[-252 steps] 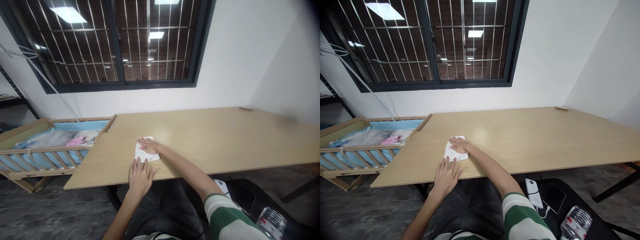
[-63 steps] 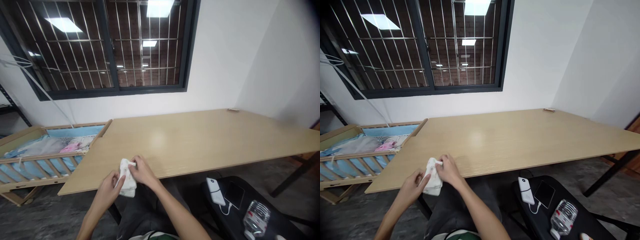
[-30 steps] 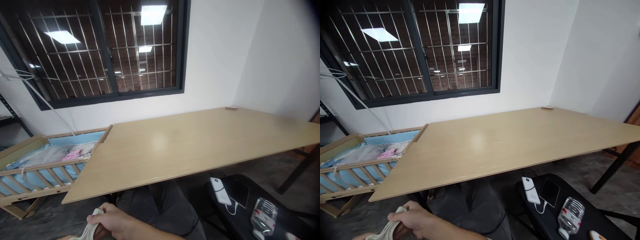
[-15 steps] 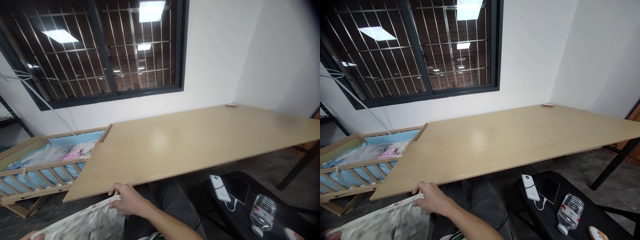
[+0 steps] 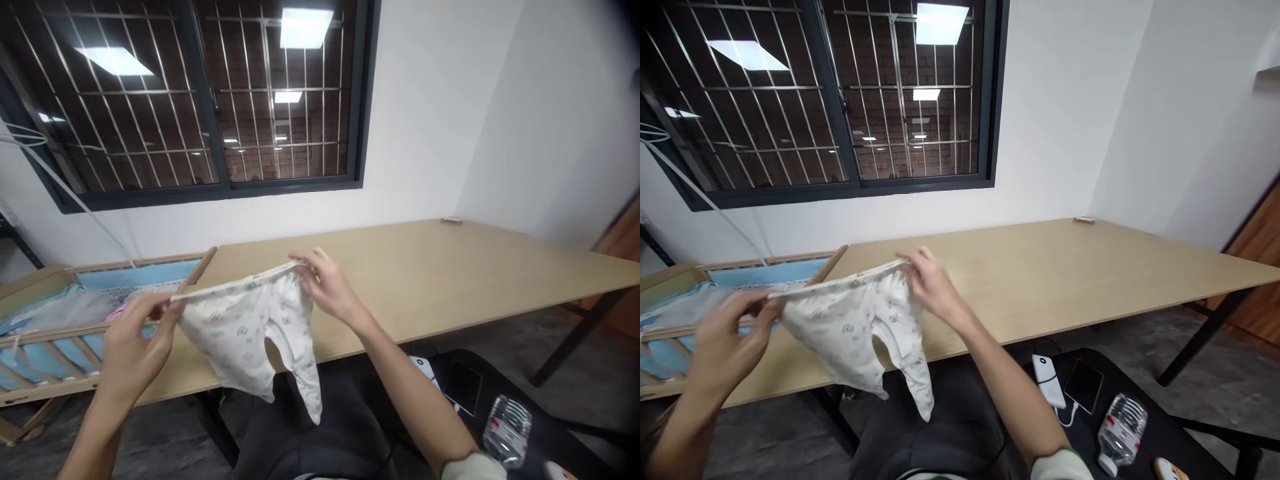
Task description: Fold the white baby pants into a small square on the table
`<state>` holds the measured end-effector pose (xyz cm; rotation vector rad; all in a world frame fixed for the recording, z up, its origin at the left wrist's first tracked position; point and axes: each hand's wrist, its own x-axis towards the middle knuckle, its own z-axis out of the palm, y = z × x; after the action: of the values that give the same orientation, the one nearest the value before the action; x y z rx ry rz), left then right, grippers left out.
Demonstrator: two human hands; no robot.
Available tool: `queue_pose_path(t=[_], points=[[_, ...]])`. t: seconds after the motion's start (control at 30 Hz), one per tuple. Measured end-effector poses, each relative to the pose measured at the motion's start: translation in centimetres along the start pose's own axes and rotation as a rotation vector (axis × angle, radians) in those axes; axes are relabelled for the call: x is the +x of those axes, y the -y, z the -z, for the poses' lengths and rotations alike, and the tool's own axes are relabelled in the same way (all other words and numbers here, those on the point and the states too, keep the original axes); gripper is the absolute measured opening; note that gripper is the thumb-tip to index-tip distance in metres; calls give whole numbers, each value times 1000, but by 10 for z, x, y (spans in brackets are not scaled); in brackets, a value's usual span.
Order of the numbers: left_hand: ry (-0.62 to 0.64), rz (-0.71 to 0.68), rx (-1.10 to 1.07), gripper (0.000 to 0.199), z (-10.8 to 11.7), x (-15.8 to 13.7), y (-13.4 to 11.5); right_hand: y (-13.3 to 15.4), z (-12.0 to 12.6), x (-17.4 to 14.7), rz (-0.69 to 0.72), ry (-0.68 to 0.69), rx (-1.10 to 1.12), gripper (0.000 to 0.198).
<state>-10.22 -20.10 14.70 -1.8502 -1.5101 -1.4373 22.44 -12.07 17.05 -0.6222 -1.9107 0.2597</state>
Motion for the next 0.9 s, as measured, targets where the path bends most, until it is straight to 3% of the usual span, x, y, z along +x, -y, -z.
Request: queue_pose_path(t=[0.1,0.2,0.23,0.3,0.47,0.63,0.77,0.9], points=[[55,-23,40,26,-50,43,10,-43,10,29,-106,-55,-79,26],[314,60,145,30,-111,66,30,-100,6,46,-261,-6,-142,24],[437,114,190,31,-131,68,37,-120,2,48,-305,30,-177,23],[549,165,221,32,-169,67,47,-158,-9,48,-400,112,-257,22],[695,264,292,32,-237,47,61,-226,-45,26,-650,289,-425,25],[783,254,339,33,-271,22,67,-251,-74,-4,-690,355,-522,24],[785,145,331,37,-275,6,65,-252,-80,-20,-613,380,-606,37],[880,15,259,37,-273,-9,65,-251,-75,-31,-487,516,-611,28]])
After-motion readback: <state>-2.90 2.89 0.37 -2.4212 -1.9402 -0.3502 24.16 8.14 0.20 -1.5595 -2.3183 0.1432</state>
